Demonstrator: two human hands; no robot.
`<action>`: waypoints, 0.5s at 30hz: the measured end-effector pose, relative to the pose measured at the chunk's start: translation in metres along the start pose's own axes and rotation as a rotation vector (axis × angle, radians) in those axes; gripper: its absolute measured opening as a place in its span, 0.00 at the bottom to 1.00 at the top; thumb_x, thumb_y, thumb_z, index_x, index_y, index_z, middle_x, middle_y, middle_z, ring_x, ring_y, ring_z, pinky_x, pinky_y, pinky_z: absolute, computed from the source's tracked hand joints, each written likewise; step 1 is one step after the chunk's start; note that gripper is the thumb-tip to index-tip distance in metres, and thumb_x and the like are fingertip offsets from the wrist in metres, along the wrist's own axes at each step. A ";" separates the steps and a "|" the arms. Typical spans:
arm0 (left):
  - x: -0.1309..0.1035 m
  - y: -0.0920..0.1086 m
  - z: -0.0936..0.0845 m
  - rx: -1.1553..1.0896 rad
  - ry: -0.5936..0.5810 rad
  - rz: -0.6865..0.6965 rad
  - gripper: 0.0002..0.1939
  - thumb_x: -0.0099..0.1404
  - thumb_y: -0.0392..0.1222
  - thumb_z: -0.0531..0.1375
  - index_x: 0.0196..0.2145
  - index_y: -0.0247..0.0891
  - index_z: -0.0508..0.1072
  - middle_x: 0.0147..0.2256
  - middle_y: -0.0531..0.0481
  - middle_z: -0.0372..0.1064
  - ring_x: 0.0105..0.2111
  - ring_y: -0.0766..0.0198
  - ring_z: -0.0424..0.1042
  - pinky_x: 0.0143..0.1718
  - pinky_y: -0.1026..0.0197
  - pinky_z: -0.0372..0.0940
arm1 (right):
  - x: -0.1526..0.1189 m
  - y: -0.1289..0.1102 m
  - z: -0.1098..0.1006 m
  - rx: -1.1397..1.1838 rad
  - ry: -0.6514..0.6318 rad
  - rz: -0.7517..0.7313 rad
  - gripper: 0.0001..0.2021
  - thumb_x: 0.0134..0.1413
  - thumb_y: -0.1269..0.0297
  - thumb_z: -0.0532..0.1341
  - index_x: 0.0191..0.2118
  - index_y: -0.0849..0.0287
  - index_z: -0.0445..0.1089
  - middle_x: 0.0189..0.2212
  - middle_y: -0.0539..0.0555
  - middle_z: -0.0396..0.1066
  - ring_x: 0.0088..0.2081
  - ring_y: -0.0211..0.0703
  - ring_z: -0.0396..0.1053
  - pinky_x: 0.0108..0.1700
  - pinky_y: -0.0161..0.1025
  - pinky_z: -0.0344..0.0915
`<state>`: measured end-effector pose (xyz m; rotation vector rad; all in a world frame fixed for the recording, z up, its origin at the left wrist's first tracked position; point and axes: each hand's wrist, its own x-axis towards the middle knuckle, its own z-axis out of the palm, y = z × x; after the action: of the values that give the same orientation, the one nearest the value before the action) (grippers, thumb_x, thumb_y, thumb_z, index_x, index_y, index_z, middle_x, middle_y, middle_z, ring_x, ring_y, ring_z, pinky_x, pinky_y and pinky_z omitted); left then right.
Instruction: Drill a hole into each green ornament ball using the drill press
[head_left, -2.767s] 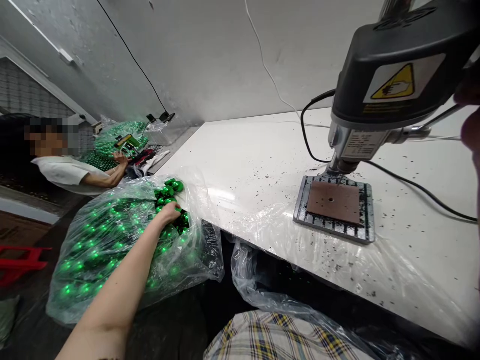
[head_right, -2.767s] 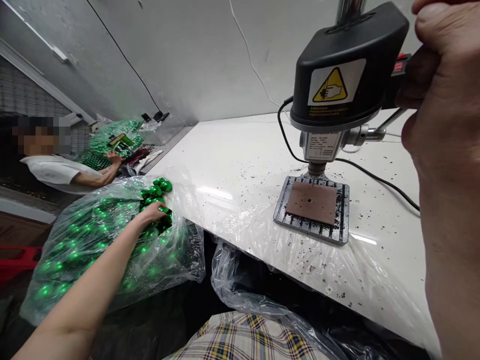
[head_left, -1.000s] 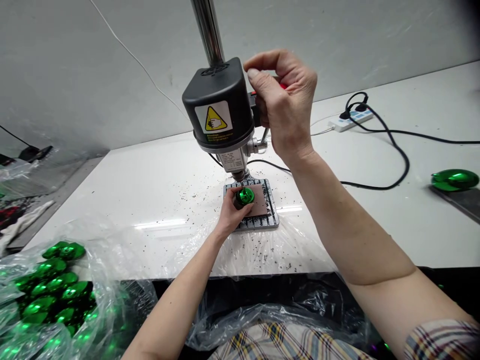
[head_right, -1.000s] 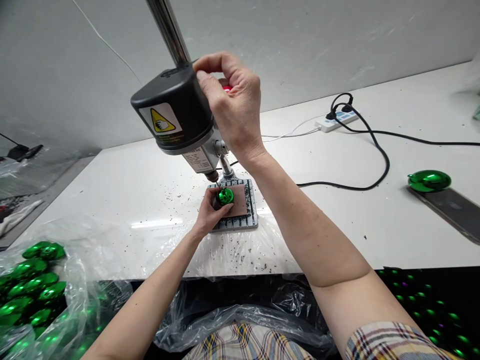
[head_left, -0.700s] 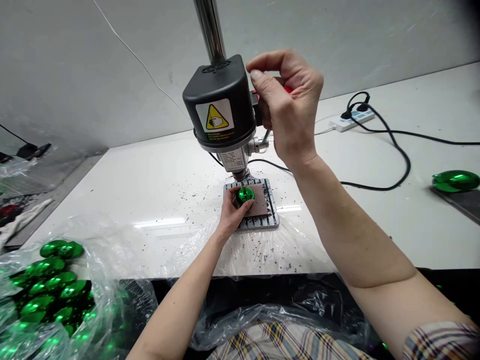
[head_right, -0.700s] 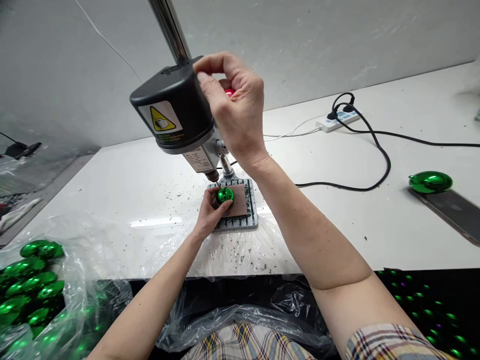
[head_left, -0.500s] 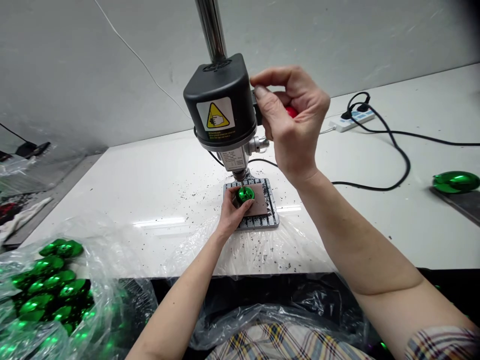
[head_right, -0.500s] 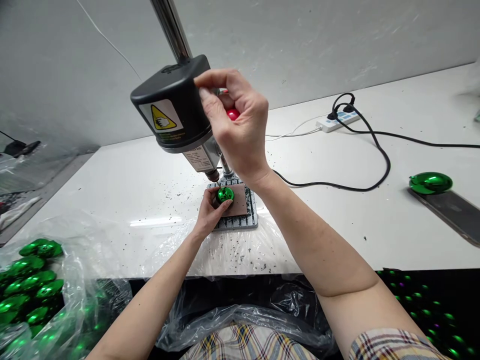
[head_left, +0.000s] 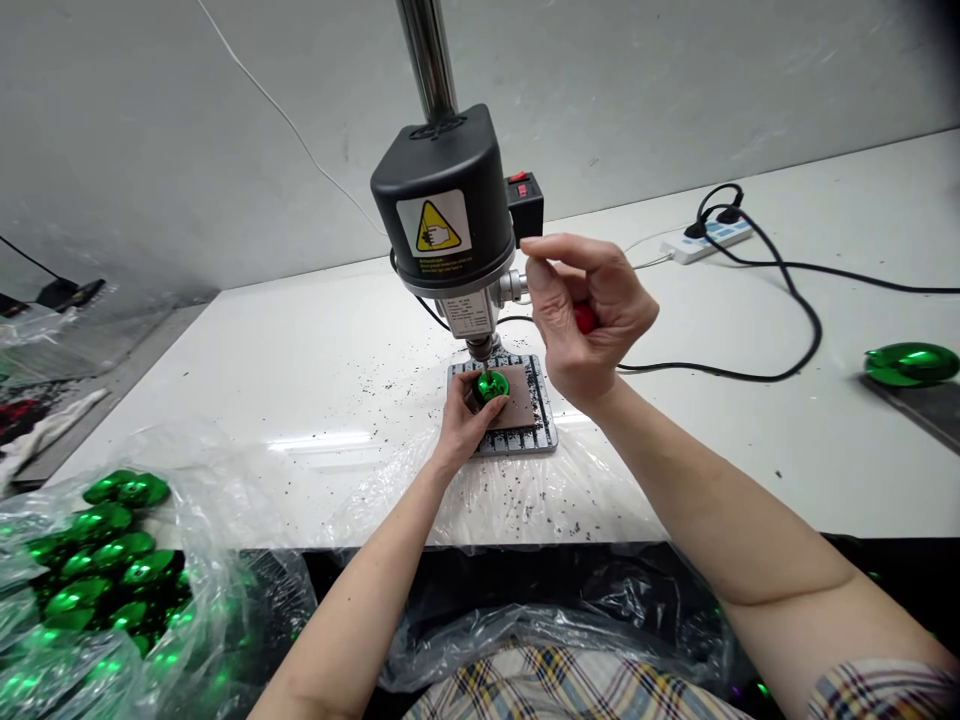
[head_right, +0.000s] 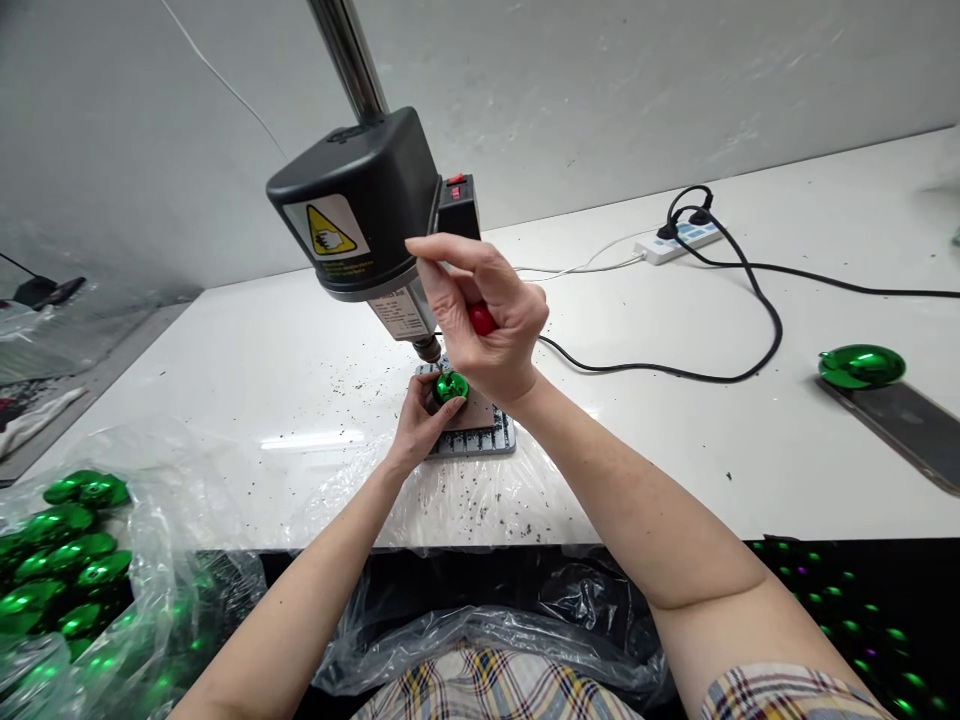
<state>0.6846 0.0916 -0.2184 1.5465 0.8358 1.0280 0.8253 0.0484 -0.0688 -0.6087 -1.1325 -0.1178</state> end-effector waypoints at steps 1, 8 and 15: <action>0.000 0.000 0.000 0.001 -0.001 0.002 0.27 0.58 0.50 0.71 0.48 0.40 0.63 0.45 0.45 0.70 0.47 0.58 0.70 0.52 0.53 0.64 | -0.002 0.001 -0.001 -0.006 0.002 -0.021 0.07 0.64 0.68 0.61 0.44 0.48 0.74 0.26 0.45 0.70 0.16 0.31 0.56 0.17 0.36 0.55; 0.000 0.000 -0.001 0.011 -0.009 -0.004 0.28 0.58 0.50 0.71 0.49 0.40 0.64 0.45 0.45 0.70 0.47 0.58 0.70 0.52 0.54 0.64 | -0.010 0.013 -0.004 -0.051 0.019 -0.222 0.07 0.64 0.69 0.61 0.44 0.52 0.74 0.34 0.48 0.77 0.22 0.33 0.71 0.23 0.31 0.71; -0.001 0.003 -0.001 0.025 -0.009 0.001 0.27 0.58 0.50 0.70 0.49 0.40 0.64 0.46 0.45 0.70 0.47 0.58 0.70 0.52 0.53 0.64 | -0.014 0.018 -0.012 -0.055 -0.020 -0.361 0.13 0.59 0.75 0.63 0.47 0.52 0.74 0.35 0.49 0.78 0.24 0.35 0.74 0.25 0.30 0.72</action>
<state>0.6833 0.0901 -0.2152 1.5714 0.8442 1.0138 0.8365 0.0543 -0.0914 -0.4490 -1.2536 -0.4547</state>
